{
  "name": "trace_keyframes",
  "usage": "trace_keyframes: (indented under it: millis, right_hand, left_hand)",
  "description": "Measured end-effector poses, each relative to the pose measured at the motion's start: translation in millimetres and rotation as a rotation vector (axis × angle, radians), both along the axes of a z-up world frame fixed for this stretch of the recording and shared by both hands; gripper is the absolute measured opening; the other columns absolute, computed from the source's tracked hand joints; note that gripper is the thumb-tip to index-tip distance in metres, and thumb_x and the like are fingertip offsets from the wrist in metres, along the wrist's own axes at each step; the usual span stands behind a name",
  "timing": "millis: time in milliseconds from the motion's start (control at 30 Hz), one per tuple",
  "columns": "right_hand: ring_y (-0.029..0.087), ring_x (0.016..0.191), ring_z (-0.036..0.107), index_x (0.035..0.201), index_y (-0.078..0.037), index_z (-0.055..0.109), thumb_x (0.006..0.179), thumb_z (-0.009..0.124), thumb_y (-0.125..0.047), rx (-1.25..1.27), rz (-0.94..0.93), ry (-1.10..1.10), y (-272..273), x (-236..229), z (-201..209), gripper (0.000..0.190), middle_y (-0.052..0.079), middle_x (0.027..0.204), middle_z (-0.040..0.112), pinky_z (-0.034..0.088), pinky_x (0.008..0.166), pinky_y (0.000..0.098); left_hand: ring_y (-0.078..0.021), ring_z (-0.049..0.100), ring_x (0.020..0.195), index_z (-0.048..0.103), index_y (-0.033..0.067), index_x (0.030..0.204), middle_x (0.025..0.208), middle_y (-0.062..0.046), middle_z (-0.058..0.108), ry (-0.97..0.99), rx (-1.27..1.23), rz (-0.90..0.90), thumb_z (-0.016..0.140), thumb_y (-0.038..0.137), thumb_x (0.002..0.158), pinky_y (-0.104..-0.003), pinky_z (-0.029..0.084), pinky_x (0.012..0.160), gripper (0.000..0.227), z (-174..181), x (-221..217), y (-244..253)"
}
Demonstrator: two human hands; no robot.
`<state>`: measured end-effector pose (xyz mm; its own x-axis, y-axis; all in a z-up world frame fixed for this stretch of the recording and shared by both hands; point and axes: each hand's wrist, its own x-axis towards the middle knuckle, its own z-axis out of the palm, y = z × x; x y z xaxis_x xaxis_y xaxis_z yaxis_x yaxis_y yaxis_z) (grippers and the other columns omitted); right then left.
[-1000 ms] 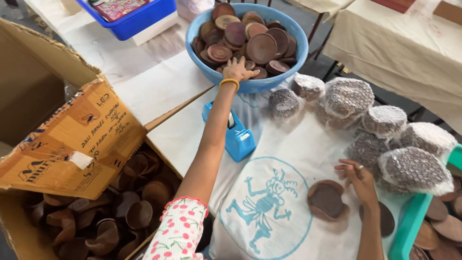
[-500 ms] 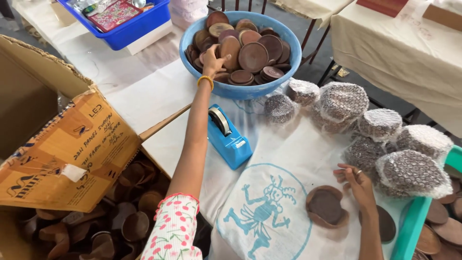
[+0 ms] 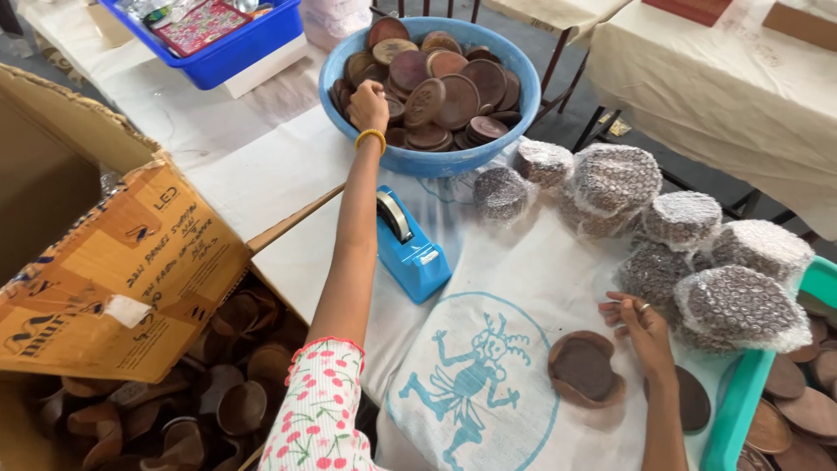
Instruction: The person picks up round wooden coasters from a blue basin, wipes them with a cloth, and places them into a green tray. The person handles the coasters one at a time, wiping both sides before stacking them in the tray.
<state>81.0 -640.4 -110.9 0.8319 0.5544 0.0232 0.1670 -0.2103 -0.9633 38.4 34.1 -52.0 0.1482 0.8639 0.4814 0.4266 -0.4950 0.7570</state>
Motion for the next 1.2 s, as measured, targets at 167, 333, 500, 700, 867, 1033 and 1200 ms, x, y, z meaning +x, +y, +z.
trace_keyframes:
  millis: [167,333,500,700,867,1033,1200]
  right_hand:
    - [0.012,0.087,0.063,0.125,-0.004,0.07,0.105,0.055,-0.04,0.008,-0.004,0.003,-2.2,3.3,-1.3,0.044,0.008,0.106,0.075,0.049,0.07,0.0269]
    - [0.011,0.086,0.063,0.125,-0.005,0.07,0.104,0.056,-0.038,-0.005,-0.015,0.026,1.3,1.0,-0.2,0.041,0.007,0.105,0.075,0.05,0.071,0.027]
    - [0.012,0.086,0.063,0.125,-0.005,0.07,0.104,0.057,-0.035,-0.011,-0.015,0.024,0.4,5.3,-4.8,0.039,0.007,0.106,0.076,0.05,0.071,0.0276]
    - [0.013,0.086,0.064,0.125,-0.005,0.071,0.104,0.058,-0.035,-0.027,-0.033,0.021,1.7,2.6,-1.6,0.038,0.008,0.106,0.075,0.051,0.071,0.028]
    - [0.012,0.086,0.064,0.124,-0.006,0.071,0.104,0.058,-0.036,-0.02,-0.042,0.038,2.9,-1.9,3.7,0.039,0.008,0.106,0.075,0.05,0.071,0.0273]
    - [0.012,0.086,0.064,0.124,-0.006,0.071,0.104,0.058,-0.036,-0.011,-0.044,0.041,3.0,-2.1,2.6,0.038,0.008,0.106,0.075,0.05,0.071,0.0272]
    - [0.012,0.086,0.063,0.124,-0.005,0.071,0.105,0.057,-0.034,-0.001,-0.021,0.028,2.1,-0.9,2.9,0.037,0.008,0.106,0.076,0.05,0.072,0.0271]
  left_hand:
    - [-0.0301,0.06,0.119,0.057,0.0142,0.128,0.135,-0.009,0.057,0.414,0.201,0.161,0.073,0.02,0.096,-0.053,0.055,0.092,0.036,29.3,2.4,-29.3]
    - [-0.0418,0.047,0.131,0.042,0.0051,0.143,0.152,-0.026,0.037,0.314,0.09,0.264,0.09,0.024,0.065,-0.055,0.053,0.093,0.094,19.0,1.3,-11.2]
    - [-0.0482,0.041,0.138,0.034,-0.004,0.143,0.143,-0.03,0.045,0.246,-0.228,0.106,0.101,0.04,0.06,-0.06,0.045,0.106,0.116,1.2,5.0,6.6]
    - [-0.0398,0.052,0.128,0.059,0.0052,0.127,0.122,-0.019,0.067,0.116,0.005,0.056,0.094,0.012,0.068,-0.048,0.049,0.106,0.069,2.3,-0.7,-0.2]
    - [-0.0347,0.064,0.119,0.071,0.0092,0.115,0.118,-0.014,0.071,-0.115,-0.035,-0.084,0.091,0.016,0.073,-0.044,0.052,0.104,0.047,24.2,-13.8,-15.5]
    - [-0.0337,0.067,0.113,0.063,0.008,0.125,0.12,-0.016,0.07,-0.407,-0.153,-0.168,0.084,0.022,0.083,-0.042,0.05,0.103,0.049,31.4,-12.1,-10.0]
    - [-0.0292,0.069,0.111,0.06,0.0054,0.125,0.12,-0.019,0.071,-0.642,-0.385,-0.264,0.08,0.026,0.086,-0.04,0.052,0.101,0.048,20.4,-0.7,7.9]
